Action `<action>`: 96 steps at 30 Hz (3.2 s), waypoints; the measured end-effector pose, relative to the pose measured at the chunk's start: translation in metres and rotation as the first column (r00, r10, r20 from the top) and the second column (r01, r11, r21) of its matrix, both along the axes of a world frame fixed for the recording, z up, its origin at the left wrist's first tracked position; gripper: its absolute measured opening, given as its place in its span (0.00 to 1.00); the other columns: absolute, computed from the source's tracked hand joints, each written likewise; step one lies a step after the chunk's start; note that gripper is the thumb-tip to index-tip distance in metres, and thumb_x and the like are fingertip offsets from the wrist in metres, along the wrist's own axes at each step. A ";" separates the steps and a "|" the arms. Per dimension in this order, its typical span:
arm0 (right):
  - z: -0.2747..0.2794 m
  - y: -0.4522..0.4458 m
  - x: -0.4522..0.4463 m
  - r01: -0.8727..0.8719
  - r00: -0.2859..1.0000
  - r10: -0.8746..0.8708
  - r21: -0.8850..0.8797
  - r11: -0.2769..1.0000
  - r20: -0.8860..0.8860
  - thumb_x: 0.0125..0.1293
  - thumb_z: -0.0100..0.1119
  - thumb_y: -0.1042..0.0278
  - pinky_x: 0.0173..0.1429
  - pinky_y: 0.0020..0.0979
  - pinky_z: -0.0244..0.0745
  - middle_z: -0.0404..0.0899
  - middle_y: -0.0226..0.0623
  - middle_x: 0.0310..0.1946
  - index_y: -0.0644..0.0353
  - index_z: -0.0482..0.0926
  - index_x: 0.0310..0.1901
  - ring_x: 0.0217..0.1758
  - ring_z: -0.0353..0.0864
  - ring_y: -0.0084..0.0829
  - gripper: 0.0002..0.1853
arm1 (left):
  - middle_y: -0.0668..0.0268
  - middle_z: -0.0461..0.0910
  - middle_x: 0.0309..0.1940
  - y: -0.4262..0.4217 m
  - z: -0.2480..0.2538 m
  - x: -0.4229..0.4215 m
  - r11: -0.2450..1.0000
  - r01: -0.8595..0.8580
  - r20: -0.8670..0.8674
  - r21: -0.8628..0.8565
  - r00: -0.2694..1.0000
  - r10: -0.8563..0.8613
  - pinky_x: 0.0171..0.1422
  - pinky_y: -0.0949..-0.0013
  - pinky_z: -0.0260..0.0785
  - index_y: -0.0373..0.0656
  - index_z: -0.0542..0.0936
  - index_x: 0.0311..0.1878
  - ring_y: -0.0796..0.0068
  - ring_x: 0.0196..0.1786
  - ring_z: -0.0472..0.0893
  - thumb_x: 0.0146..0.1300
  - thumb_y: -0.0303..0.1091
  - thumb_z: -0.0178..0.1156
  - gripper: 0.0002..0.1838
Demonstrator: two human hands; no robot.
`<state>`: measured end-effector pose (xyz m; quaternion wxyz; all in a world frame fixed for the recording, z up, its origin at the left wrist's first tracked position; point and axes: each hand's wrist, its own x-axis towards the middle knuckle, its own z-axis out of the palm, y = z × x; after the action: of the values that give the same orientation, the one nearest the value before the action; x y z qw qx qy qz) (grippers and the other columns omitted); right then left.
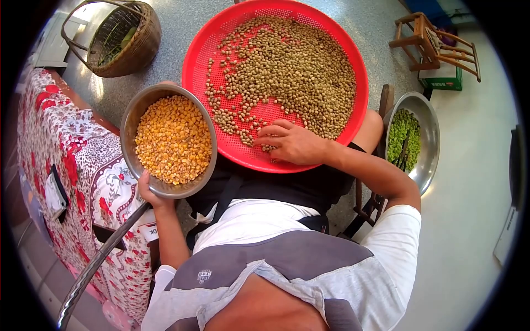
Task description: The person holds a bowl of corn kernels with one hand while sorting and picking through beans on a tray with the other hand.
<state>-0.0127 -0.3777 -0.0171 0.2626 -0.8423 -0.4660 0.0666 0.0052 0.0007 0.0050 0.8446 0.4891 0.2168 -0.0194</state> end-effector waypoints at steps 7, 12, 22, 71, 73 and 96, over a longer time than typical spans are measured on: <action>0.002 0.009 0.002 -0.006 0.999 0.007 -0.013 1.000 0.039 0.59 0.59 0.62 0.73 0.46 0.60 0.73 0.36 0.65 0.56 0.84 0.33 0.70 0.66 0.40 0.08 | 0.47 0.69 0.67 0.003 -0.002 0.000 1.000 0.009 -0.008 0.003 1.000 -0.009 0.73 0.53 0.64 0.30 0.63 0.70 0.52 0.67 0.72 0.62 0.46 0.47 0.37; 0.008 0.014 0.000 0.281 0.958 -0.269 0.133 0.950 -0.098 0.56 0.62 0.69 0.68 0.47 0.64 0.75 0.39 0.59 0.59 0.81 0.27 0.67 0.68 0.43 0.05 | 0.49 0.67 0.68 0.003 -0.002 -0.001 1.000 0.010 -0.036 0.012 0.999 -0.010 0.74 0.54 0.62 0.33 0.60 0.72 0.52 0.69 0.69 0.60 0.46 0.49 0.39; 0.086 0.138 0.015 0.509 0.797 -0.603 0.560 0.653 -0.021 0.52 0.64 0.71 0.64 0.46 0.67 0.78 0.39 0.54 0.58 0.76 0.32 0.62 0.72 0.42 0.07 | 0.50 0.67 0.68 -0.005 0.005 0.000 0.998 0.064 -0.064 -0.018 0.996 -0.065 0.75 0.53 0.60 0.34 0.60 0.72 0.53 0.69 0.69 0.61 0.48 0.47 0.39; 0.054 0.030 0.008 0.895 0.405 -0.787 0.379 0.236 -0.465 0.71 0.56 0.71 0.36 0.35 0.74 0.79 0.41 0.31 0.60 0.75 0.41 0.30 0.80 0.40 0.03 | 0.49 0.68 0.67 -0.004 0.001 0.001 0.999 0.020 -0.047 0.026 0.999 -0.018 0.73 0.53 0.63 0.32 0.61 0.71 0.53 0.69 0.70 0.61 0.45 0.49 0.37; 0.076 0.057 0.009 0.875 0.461 -0.703 0.411 0.256 -0.541 0.68 0.59 0.73 0.38 0.35 0.75 0.79 0.41 0.33 0.60 0.75 0.39 0.34 0.81 0.39 0.03 | 0.49 0.68 0.67 -0.002 -0.001 0.002 0.999 0.010 -0.051 0.052 0.999 -0.008 0.74 0.53 0.62 0.33 0.61 0.71 0.53 0.69 0.70 0.61 0.46 0.48 0.38; 0.046 0.051 -0.006 0.904 0.293 -0.954 0.343 0.255 -0.064 0.62 0.60 0.73 0.79 0.51 0.47 0.58 0.55 0.72 0.64 0.62 0.71 0.78 0.53 0.54 0.34 | 0.49 0.66 0.68 -0.001 -0.004 0.000 0.999 0.029 -0.051 -0.044 0.998 -0.031 0.73 0.51 0.62 0.33 0.60 0.72 0.51 0.69 0.69 0.61 0.45 0.48 0.38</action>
<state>-0.0183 -0.3263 0.0290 0.3440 -0.9019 0.0977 -0.2424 0.0050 -0.0003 0.0006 0.8487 0.4733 0.2305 -0.0494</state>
